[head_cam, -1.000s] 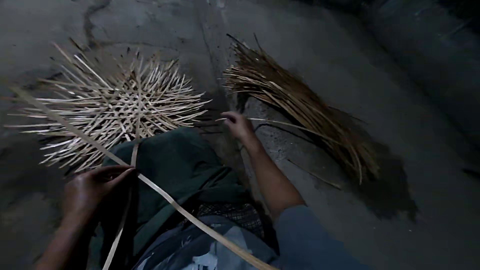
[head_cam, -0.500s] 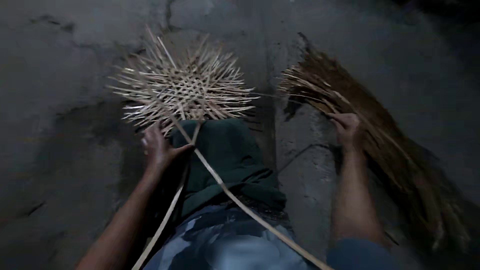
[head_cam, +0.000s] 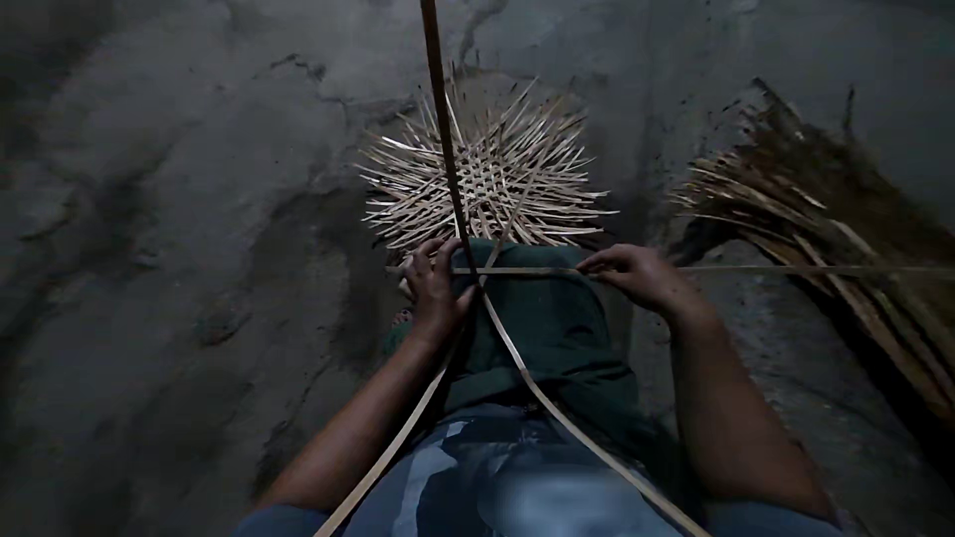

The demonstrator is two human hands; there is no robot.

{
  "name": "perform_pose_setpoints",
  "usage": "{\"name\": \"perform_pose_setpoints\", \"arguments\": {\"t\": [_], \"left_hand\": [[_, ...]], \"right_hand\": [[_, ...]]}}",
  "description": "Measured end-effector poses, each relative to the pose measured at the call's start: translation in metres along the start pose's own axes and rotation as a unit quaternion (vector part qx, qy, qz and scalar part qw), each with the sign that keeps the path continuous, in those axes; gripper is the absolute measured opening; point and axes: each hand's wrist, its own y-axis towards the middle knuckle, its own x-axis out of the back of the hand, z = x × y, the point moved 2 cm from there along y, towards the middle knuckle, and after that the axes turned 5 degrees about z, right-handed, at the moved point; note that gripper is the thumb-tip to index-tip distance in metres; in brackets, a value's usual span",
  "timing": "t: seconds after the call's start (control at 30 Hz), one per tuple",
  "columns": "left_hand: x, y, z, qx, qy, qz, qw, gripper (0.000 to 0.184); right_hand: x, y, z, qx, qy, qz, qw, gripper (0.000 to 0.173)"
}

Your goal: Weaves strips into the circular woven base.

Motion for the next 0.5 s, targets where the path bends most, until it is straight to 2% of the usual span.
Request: {"name": "perform_pose_setpoints", "arguments": {"t": [0.17, 0.33, 0.5], "left_hand": [[0.000, 0.004, 0.003, -0.001, 0.001, 0.054, 0.999, 0.078], [-0.001, 0.006, 0.002, -0.005, 0.016, 0.054, 0.998, 0.079], [-0.001, 0.004, 0.007, -0.028, 0.008, 0.041, 0.999, 0.081]], "right_hand": [[-0.011, 0.002, -0.007, 0.005, 0.004, -0.028, 1.000, 0.019], [-0.038, 0.017, 0.024, 0.109, 0.019, -0.041, 0.993, 0.019], [-0.058, 0.040, 0.040, 0.159, -0.010, -0.042, 0.986, 0.028]]}}
